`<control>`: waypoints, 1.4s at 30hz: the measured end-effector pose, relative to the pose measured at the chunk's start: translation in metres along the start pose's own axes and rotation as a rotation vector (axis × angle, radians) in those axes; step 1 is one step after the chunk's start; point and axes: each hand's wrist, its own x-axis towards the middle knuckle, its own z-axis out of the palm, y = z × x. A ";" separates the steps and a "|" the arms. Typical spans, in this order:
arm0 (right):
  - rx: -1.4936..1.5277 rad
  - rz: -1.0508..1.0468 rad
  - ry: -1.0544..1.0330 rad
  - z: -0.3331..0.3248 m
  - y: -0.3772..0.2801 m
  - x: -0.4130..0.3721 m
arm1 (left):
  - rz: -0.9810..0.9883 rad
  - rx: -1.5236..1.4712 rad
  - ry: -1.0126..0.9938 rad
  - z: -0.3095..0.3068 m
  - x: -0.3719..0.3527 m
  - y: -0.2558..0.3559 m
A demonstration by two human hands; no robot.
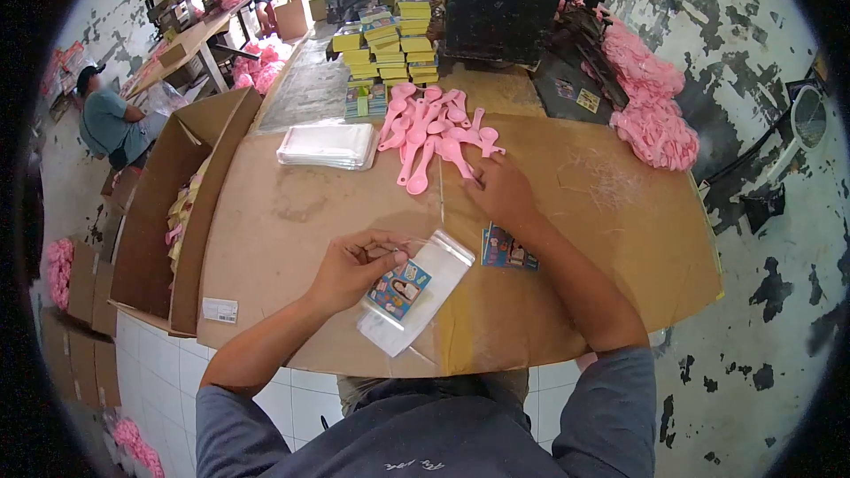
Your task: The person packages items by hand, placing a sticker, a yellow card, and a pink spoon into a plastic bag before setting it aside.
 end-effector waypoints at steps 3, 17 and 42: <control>0.171 0.063 -0.048 -0.006 0.001 -0.001 | 0.042 -0.089 0.002 -0.010 0.004 -0.008; 0.820 -0.009 -0.013 -0.060 -0.049 -0.054 | 0.034 0.004 0.026 -0.002 0.001 0.006; 0.930 -0.026 -0.162 -0.054 -0.042 -0.061 | -0.070 0.148 0.020 0.004 0.002 -0.004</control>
